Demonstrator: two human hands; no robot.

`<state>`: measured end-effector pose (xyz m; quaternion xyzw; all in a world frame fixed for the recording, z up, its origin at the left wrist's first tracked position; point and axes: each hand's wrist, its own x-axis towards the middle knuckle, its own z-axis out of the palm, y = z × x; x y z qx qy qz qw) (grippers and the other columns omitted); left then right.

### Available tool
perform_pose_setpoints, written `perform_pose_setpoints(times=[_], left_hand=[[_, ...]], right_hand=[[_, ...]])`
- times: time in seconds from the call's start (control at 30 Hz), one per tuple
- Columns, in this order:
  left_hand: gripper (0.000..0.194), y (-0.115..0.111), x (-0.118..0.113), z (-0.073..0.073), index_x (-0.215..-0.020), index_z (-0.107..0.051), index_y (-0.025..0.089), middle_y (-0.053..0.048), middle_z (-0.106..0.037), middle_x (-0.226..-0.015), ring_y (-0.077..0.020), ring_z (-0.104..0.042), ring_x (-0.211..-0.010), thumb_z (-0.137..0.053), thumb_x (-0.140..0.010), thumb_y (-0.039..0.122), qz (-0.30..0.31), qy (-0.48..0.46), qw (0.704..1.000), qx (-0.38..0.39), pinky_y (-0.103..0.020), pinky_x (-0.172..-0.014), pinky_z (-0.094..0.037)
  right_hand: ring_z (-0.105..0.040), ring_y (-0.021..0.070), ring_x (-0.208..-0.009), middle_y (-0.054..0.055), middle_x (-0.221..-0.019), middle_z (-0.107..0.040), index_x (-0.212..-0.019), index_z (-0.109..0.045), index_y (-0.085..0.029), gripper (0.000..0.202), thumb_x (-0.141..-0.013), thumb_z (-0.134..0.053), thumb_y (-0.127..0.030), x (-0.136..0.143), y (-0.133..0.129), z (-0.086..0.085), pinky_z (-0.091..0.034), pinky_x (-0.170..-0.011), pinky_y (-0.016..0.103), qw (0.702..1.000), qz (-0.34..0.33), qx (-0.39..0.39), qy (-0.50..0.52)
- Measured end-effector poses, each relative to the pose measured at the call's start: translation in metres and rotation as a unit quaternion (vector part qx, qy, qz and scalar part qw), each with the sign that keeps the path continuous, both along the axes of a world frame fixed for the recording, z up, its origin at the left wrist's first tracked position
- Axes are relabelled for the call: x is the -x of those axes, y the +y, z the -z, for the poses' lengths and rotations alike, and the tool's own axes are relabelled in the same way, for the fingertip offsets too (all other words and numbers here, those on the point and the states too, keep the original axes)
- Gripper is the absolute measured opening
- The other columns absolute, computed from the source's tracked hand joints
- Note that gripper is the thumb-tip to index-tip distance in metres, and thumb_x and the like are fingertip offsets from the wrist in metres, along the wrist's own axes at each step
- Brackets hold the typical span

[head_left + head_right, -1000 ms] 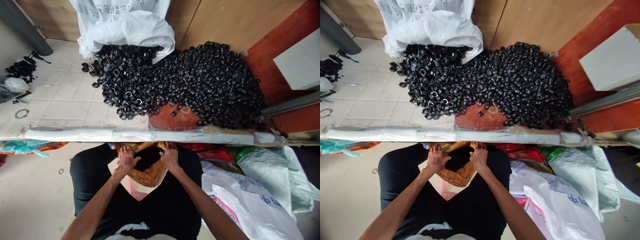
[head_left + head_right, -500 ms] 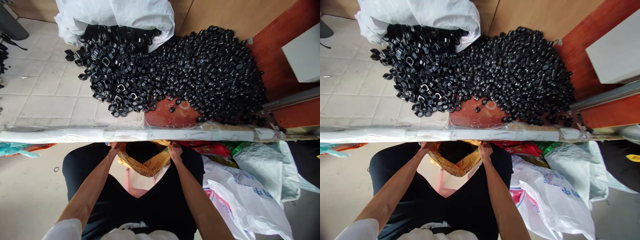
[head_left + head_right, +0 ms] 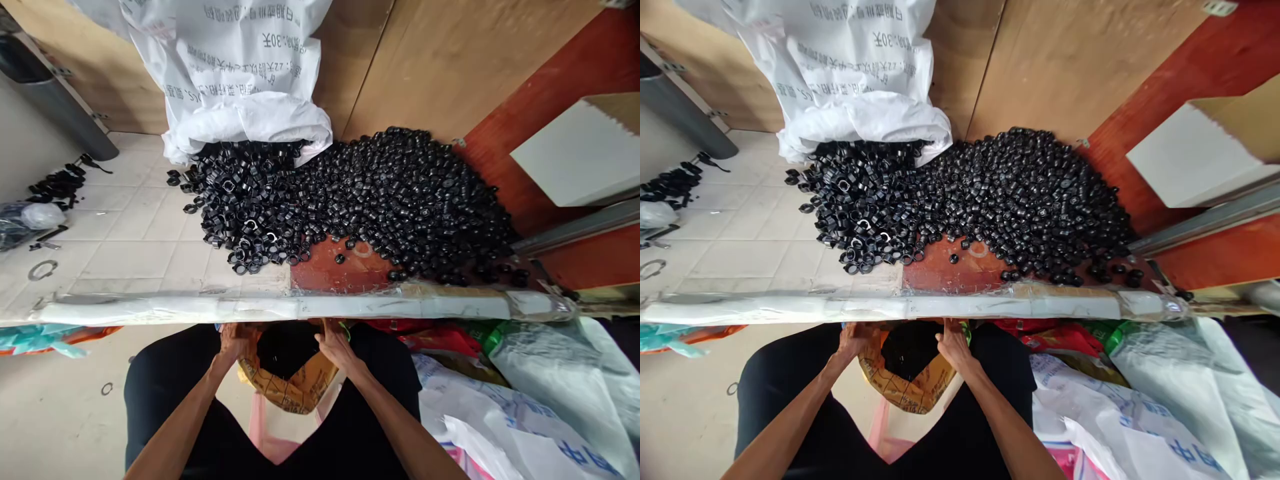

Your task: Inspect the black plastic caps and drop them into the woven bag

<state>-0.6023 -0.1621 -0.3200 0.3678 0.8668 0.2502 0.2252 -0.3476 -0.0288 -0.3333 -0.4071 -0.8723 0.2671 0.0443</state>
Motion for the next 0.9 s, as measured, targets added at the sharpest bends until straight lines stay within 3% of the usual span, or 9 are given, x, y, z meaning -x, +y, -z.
perform_pose_setpoints(times=[0.07,0.1,0.17,0.27,0.37,0.47,0.6,0.73,0.9], left_hand=[[0.014,-0.016,-0.015,-0.021,-0.095,-0.074,0.016,-0.011,-0.076,-0.097,-0.0344,-0.074,-0.098,-0.081,-0.085,0.021,0.02,0.01,1.0,-0.01,-0.042,-0.081,-0.06],[0.009,-0.024,-0.023,-0.037,-0.093,-0.073,0.018,-0.008,-0.075,-0.091,-0.0303,-0.074,-0.09,-0.079,-0.088,0.023,0.053,0.006,0.998,-0.031,-0.038,-0.078,-0.06],[0.008,-0.034,-0.037,-0.075,-0.097,-0.071,0.021,-0.004,-0.072,-0.086,-0.0212,-0.072,-0.077,-0.067,-0.1,0.028,0.164,0.006,0.974,-0.155,-0.033,-0.073,-0.058],[0.005,-0.021,-0.044,-0.134,-0.108,-0.066,0.023,-0.003,-0.07,-0.094,-0.0152,-0.069,-0.077,-0.064,-0.104,0.024,0.187,0.056,0.938,-0.287,-0.026,-0.073,-0.056],[0.01,0.025,-0.036,-0.166,-0.113,-0.064,0.022,-0.002,-0.066,-0.093,-0.0141,-0.066,-0.071,-0.062,-0.104,0.024,0.15,0.106,0.935,-0.305,-0.027,-0.072,-0.055],[0.019,0.077,-0.025,-0.169,-0.119,-0.064,0.02,-0.006,-0.067,-0.103,-0.0175,-0.067,-0.075,-0.063,-0.101,0.024,0.153,0.163,0.943,-0.248,-0.03,-0.074,-0.057],[0.02,0.117,-0.022,-0.162,-0.117,-0.069,0.019,-0.011,-0.065,-0.113,-0.0228,-0.071,-0.087,-0.066,-0.097,0.023,0.141,0.197,0.964,-0.113,-0.031,-0.076,-0.056],[0.017,0.122,-0.026,-0.16,-0.113,-0.071,0.02,-0.011,-0.063,-0.118,-0.0244,-0.072,-0.09,-0.062,-0.099,0.026,0.15,0.2,0.965,-0.082,-0.033,-0.075,-0.055],[0.02,0.116,-0.024,-0.151,-0.115,-0.07,0.021,-0.011,-0.07,-0.122,-0.0268,-0.072,-0.103,-0.06,-0.098,0.019,0.2,0.174,0.95,-0.163,-0.035,-0.086,-0.056]], right_hand=[[-0.076,0.0229,-0.094,0.01,-0.098,-0.079,-0.103,-0.073,-0.019,0.022,-0.094,-0.054,-0.01,-0.005,-0.017,-0.034,-0.06,-0.087,0.033,0.997,-0.055,0.008,0.053],[-0.076,0.02,-0.097,0.007,-0.102,-0.078,-0.104,-0.072,-0.022,0.022,-0.099,-0.053,-0.013,-0.006,-0.025,-0.055,-0.06,-0.089,0.03,0.991,-0.094,0.007,0.099],[-0.074,0.0215,-0.105,0.009,-0.11,-0.077,-0.116,-0.068,-0.021,0.024,-0.101,-0.052,-0.011,-0.007,-0.031,-0.1,-0.06,-0.092,0.033,0.946,-0.15,-0.057,0.281],[-0.072,0.0224,-0.099,0.008,-0.105,-0.074,-0.119,-0.066,-0.023,0.028,-0.1,-0.054,-0.006,0.002,-0.003,-0.153,-0.06,-0.09,0.036,0.912,-0.078,-0.192,0.355],[-0.07,0.0283,-0.102,0.014,-0.115,-0.069,-0.125,-0.065,-0.019,0.028,-0.097,-0.059,-0.016,0.014,0.055,-0.168,-0.06,-0.092,0.044,0.926,0.074,-0.247,0.275],[-0.069,0.0302,-0.101,0.018,-0.122,-0.067,-0.132,-0.065,-0.015,0.041,-0.091,-0.062,-0.019,0.026,0.102,-0.16,-0.06,-0.094,0.047,0.96,0.068,-0.197,0.189],[-0.068,0.0282,-0.105,0.013,-0.108,-0.071,-0.114,-0.072,-0.019,0.026,-0.093,-0.058,-0.013,0.042,0.114,-0.149,-0.055,-0.097,0.041,0.971,-0.02,-0.158,0.18],[-0.068,0.0235,-0.092,0.01,-0.104,-0.072,-0.104,-0.071,-0.019,0.015,-0.091,-0.063,-0.014,0.058,0.099,-0.151,-0.054,-0.087,0.034,0.966,-0.057,-0.142,0.208],[-0.068,0.0175,-0.075,0.004,-0.091,-0.074,-0.106,-0.072,-0.02,0.02,-0.087,-0.067,-0.013,0.068,0.093,-0.158,-0.055,-0.074,0.029,0.961,-0.025,-0.039,0.274]])
